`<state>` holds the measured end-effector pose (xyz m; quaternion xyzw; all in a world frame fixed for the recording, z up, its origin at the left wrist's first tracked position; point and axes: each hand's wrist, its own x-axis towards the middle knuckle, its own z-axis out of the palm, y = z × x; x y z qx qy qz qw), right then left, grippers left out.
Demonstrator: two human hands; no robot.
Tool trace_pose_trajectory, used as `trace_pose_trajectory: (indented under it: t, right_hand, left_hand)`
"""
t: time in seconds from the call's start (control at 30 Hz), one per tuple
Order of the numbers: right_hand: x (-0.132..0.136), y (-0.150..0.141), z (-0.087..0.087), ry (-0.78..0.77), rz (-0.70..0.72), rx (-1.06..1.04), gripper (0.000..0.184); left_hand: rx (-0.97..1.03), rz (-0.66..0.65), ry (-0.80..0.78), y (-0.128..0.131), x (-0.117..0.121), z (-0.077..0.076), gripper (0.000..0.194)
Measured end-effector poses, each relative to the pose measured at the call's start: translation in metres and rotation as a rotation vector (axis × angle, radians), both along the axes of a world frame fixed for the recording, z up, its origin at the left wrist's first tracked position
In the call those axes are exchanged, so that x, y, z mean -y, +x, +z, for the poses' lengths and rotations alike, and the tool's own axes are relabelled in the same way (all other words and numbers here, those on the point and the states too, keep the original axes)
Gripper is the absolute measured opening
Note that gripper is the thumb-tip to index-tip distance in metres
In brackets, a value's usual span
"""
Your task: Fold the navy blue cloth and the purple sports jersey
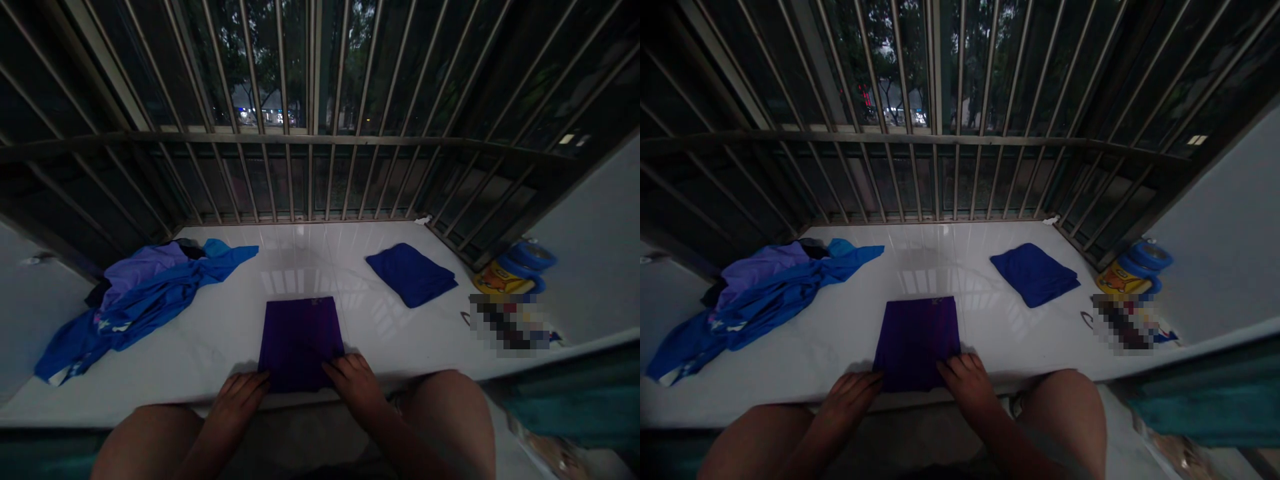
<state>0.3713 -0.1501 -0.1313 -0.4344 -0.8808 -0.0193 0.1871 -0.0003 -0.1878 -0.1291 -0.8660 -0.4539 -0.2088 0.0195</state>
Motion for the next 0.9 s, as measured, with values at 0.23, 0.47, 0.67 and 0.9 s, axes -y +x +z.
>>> trace_pose_trajectory:
  t: [0.23, 0.47, 0.67, 0.9]
  right_hand:
    - [-0.007, 0.01, 0.051, -0.307, 0.056, -0.085, 0.021]
    - [-0.064, 0.012, 0.123, -0.622, -0.049, -0.444, 0.018]
    - [-0.119, -0.007, 0.114, -0.583, -0.331, -0.169, 0.019]
    - [-0.115, -0.004, 0.1, -0.576, -0.353, -0.113, 0.023]
  left_hand:
    - [0.245, -0.029, -0.088, 0.017, -0.01, 0.04, 0.024]
    - [0.546, 0.192, -0.372, 0.025, -0.073, 0.1, 0.029]
    - [0.406, 0.343, -0.568, 0.04, -0.148, 0.084, 0.016]
    - [0.402, 0.344, -0.582, 0.045, -0.153, 0.069, 0.017]
